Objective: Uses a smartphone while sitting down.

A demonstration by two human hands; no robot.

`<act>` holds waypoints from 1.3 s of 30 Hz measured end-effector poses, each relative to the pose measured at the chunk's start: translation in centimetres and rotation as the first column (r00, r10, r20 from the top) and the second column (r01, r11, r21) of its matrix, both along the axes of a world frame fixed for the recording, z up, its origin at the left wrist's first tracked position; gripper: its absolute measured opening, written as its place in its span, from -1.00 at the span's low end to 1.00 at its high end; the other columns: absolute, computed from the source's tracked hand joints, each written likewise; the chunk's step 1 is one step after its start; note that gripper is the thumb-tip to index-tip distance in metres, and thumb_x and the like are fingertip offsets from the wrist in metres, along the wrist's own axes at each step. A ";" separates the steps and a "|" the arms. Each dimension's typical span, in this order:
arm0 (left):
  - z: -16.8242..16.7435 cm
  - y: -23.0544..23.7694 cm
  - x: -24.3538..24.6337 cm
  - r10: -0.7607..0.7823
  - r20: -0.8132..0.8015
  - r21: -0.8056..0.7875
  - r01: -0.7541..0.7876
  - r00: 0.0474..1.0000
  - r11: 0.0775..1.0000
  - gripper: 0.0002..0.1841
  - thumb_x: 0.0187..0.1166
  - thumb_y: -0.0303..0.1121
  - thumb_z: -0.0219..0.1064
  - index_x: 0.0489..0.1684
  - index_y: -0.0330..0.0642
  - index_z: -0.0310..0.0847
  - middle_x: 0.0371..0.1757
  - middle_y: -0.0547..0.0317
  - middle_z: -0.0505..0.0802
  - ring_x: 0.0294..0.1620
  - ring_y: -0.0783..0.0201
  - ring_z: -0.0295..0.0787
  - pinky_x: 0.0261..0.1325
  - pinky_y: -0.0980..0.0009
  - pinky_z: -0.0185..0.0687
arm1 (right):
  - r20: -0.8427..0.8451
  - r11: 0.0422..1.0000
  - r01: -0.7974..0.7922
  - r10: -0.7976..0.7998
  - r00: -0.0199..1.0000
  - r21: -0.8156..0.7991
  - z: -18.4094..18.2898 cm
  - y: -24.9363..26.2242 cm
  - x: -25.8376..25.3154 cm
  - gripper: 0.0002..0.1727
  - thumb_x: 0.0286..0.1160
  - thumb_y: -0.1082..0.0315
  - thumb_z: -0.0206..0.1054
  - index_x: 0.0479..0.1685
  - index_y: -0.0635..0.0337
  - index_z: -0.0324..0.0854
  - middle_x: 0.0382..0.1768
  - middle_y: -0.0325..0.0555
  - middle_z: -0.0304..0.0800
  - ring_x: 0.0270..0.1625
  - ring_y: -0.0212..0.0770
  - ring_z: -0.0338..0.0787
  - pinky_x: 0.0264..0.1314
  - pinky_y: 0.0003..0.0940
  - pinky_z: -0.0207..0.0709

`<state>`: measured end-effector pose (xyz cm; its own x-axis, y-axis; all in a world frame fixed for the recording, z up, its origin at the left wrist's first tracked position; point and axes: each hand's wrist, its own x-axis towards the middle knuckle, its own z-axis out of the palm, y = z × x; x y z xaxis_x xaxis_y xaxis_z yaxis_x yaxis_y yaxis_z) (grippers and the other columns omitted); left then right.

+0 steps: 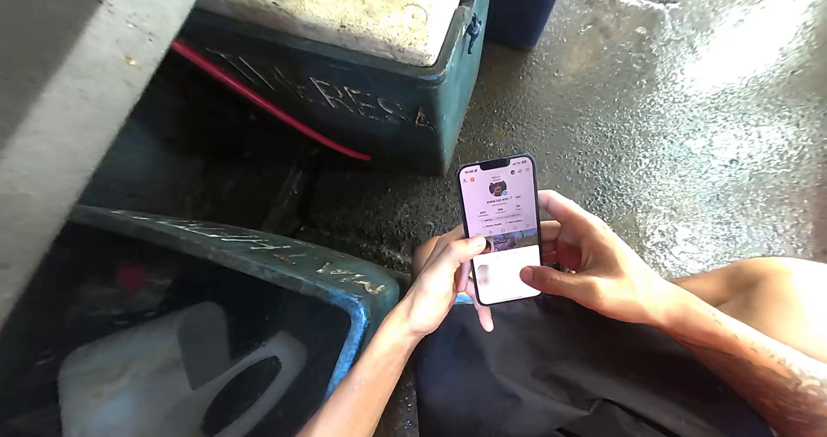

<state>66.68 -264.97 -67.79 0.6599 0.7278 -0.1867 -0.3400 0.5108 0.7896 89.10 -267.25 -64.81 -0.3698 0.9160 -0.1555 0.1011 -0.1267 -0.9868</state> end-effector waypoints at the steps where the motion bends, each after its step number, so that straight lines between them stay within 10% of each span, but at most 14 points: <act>1: 0.0 0.0 0.0 0.000 -0.001 0.002 0.000 1.000 1.000 -0.67 0.73 -0.05 0.03 0.08 -0.01 0.61 -0.14 0.13 0.92 -0.37 0.33 0.92 -0.56 0.41 0.81 | 0.001 1.000 -0.001 0.001 1.000 0.005 0.0 0.0 0.0 -0.38 0.38 0.41 0.39 0.51 0.00 0.37 -0.02 -0.25 0.92 -0.03 -0.33 0.92 0.02 -0.48 0.82; 39: 0.1 0.0 0.0 0.000 -0.006 -0.013 0.000 1.000 1.000 -0.68 0.71 -0.11 0.01 0.08 -0.03 0.60 -0.14 0.12 0.92 -0.39 0.31 0.92 -0.57 0.41 0.81 | 0.027 1.000 -0.008 0.008 1.000 0.017 -0.1 -0.1 -0.2 -0.27 0.29 0.39 0.47 0.56 -0.01 0.32 0.03 -0.25 0.90 0.01 -0.33 0.92 0.07 -0.46 0.82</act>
<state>66.68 -264.95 -67.71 0.6586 0.7254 -0.2001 -0.3354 0.5210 0.7849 88.94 -267.35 -64.90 -0.3728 0.9157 -0.1501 0.1285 -0.1093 -0.9857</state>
